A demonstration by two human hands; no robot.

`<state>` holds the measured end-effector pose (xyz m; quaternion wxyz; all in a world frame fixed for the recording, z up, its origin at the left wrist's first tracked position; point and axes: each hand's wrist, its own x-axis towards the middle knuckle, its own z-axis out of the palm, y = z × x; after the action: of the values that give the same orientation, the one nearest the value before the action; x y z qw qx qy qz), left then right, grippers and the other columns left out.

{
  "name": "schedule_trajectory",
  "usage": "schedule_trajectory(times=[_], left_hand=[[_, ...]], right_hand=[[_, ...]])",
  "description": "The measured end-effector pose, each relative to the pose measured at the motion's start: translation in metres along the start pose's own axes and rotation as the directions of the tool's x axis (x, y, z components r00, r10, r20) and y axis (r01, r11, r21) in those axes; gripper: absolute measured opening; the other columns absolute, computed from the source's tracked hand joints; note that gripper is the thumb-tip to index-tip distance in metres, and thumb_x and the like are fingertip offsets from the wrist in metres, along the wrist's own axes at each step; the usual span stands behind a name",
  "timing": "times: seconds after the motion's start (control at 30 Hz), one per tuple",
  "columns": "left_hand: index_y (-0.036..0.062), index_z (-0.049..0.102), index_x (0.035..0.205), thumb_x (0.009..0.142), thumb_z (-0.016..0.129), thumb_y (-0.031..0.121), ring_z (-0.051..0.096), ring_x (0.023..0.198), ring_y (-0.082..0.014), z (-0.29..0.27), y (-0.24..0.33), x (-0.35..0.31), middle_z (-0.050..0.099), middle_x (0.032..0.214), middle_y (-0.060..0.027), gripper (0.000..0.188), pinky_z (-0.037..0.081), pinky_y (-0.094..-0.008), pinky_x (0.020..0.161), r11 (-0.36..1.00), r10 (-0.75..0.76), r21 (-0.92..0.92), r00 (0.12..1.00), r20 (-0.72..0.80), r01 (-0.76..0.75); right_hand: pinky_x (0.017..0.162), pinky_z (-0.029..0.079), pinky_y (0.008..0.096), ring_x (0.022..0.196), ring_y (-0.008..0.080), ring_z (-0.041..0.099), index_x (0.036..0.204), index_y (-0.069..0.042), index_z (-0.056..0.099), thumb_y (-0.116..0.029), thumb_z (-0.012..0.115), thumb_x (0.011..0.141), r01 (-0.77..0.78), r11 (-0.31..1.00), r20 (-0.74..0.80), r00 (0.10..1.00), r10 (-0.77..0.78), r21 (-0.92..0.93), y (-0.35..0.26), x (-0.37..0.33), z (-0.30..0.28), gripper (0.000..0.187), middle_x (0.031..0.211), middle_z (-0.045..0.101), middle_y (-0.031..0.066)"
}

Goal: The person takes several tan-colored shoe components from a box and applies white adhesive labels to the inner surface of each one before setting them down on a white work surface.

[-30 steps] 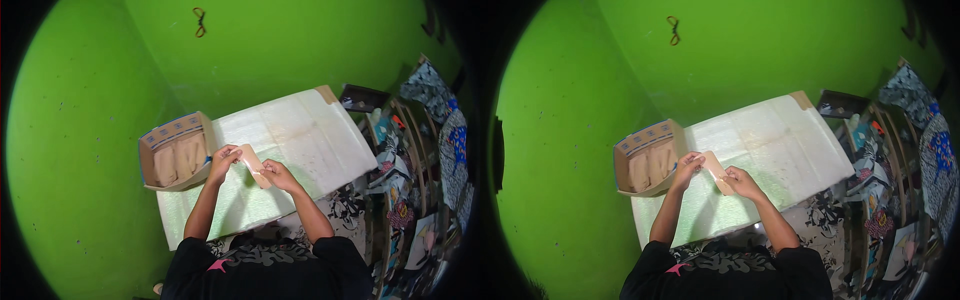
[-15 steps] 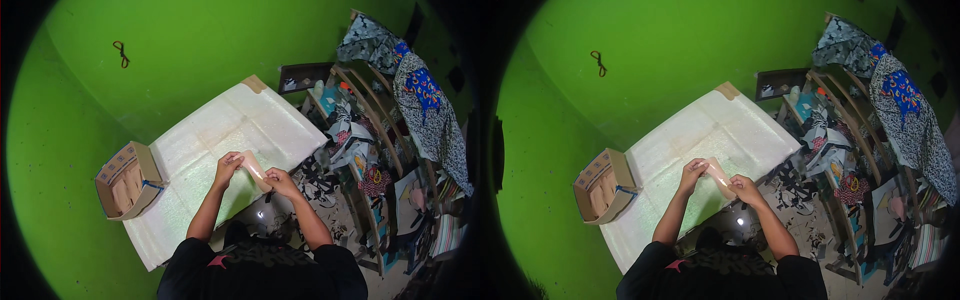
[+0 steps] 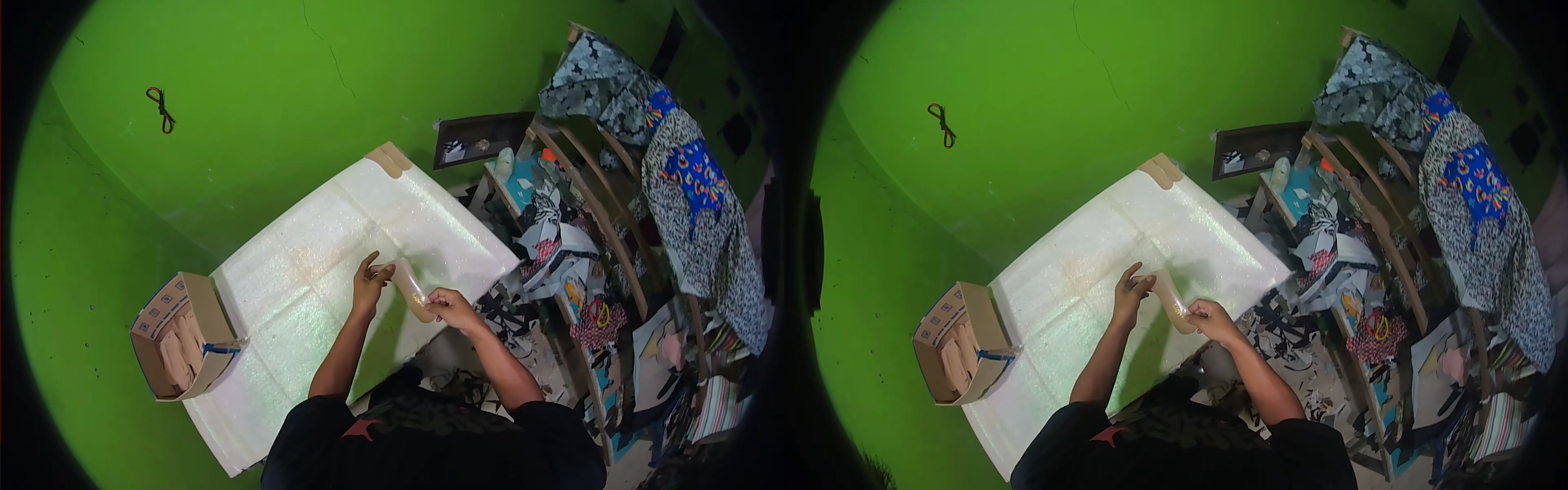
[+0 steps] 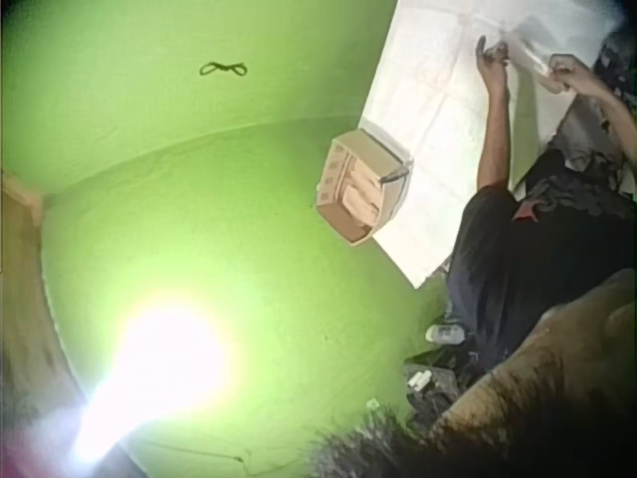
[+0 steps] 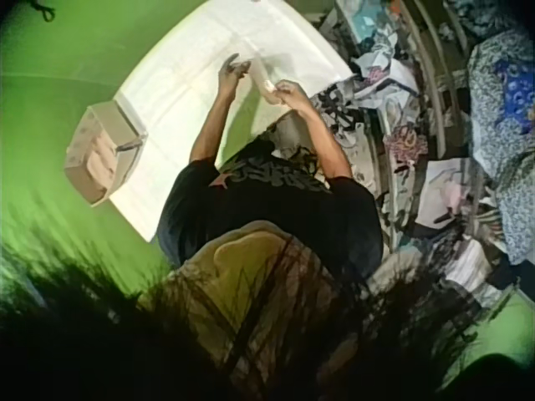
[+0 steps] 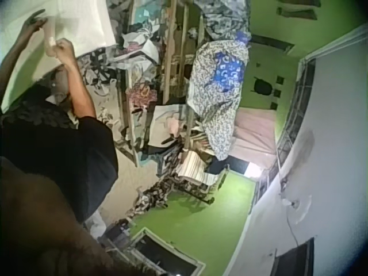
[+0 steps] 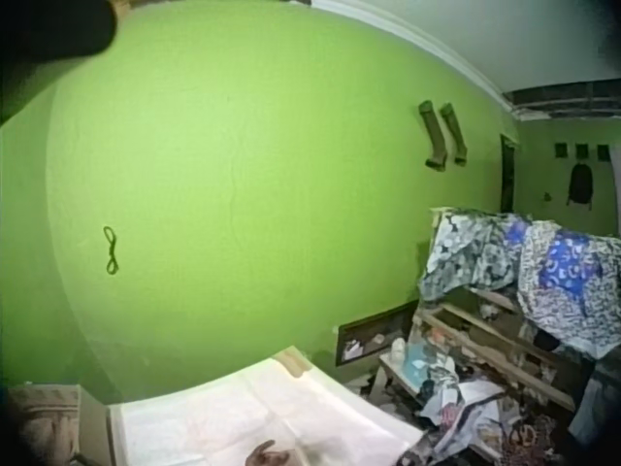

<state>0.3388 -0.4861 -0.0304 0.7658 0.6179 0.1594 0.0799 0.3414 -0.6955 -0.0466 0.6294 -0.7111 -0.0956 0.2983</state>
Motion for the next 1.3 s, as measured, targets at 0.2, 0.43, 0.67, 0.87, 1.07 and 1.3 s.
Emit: schedule_trajectory(times=[0.2,0.43,0.67,0.87,1.07,1.3], left_hand=[[0.0055,0.065,0.095,0.079,0.066,0.015,0.055,0.073,-0.0099,-0.007,-0.016,0.053,0.062,0.079,-0.0014,0.018,0.04,-0.0241,0.068,1.0,-0.009,0.003,1.0,-0.017,0.009],[0.0036,0.065,0.099,0.08,0.065,0.015,0.056,0.077,-0.0107,0.009,-0.007,0.083,0.062,0.082,-0.0024,0.022,0.042,-0.0245,0.068,0.999,-0.046,0.02,0.998,-0.033,0.047],[0.0032,0.063,0.083,0.083,0.064,0.017,0.054,0.071,-0.0103,0.012,-0.026,0.103,0.061,0.076,-0.0028,0.013,0.042,-0.025,0.065,0.991,-0.108,-0.1,0.983,-0.148,0.093],[0.0017,0.066,0.081,0.083,0.063,0.015,0.054,0.066,-0.0097,0.031,-0.031,0.137,0.062,0.07,-0.0025,0.014,0.042,-0.024,0.064,0.994,-0.101,-0.073,0.963,-0.252,0.085],[-0.0027,0.061,0.107,0.083,0.064,0.013,0.056,0.067,-0.0103,0.082,-0.036,0.191,0.063,0.075,-0.0042,0.028,0.046,-0.0251,0.066,0.996,-0.091,-0.045,0.962,-0.258,0.082],[-0.0015,0.046,0.114,0.084,0.057,0.003,0.06,0.078,-0.0167,0.123,-0.062,0.244,0.06,0.09,-0.0115,0.033,0.048,-0.0282,0.072,0.993,-0.083,-0.106,0.955,-0.286,0.054]], right_hand=[[0.057,0.045,0.0242,0.068,0.0096,0.055,0.089,-0.001,0.058,-0.009,0.062,0.082,-0.046,0.998,0.06,0.997,0.049,-0.046,-0.013,0.051,-0.017,0.012,0.078,0.059,0.004],[0.056,0.045,0.0241,0.066,0.01,0.055,0.089,-0.001,0.059,-0.009,0.062,0.081,-0.106,0.994,0.061,0.992,0.107,-0.017,-0.011,0.09,-0.033,0.012,0.077,0.059,0.0036],[0.056,0.046,0.0248,0.067,0.0104,0.056,0.089,0.0,0.059,-0.009,0.064,0.08,-0.134,0.99,0.164,0.976,0.141,-0.05,-0.005,0.142,-0.04,0.013,0.077,0.059,0.0036],[0.055,0.046,0.0245,0.065,0.01,0.056,0.088,-0.001,0.059,-0.01,0.064,0.08,-0.152,0.988,0.212,0.965,0.156,-0.037,-0.013,0.181,-0.063,0.013,0.076,0.059,0.0032],[0.054,0.045,0.0239,0.064,0.0091,0.055,0.085,-0.003,0.059,-0.01,0.064,0.079,-0.076,0.996,0.183,0.98,0.083,-0.042,-0.017,0.236,-0.118,0.011,0.074,0.059,0.0024],[0.06,0.047,0.0256,0.066,0.0118,0.058,0.085,0.002,0.062,-0.006,0.067,0.073,-0.086,0.996,0.144,0.986,0.083,0.013,-0.026,0.297,-0.175,0.015,0.072,0.061,0.0057]])
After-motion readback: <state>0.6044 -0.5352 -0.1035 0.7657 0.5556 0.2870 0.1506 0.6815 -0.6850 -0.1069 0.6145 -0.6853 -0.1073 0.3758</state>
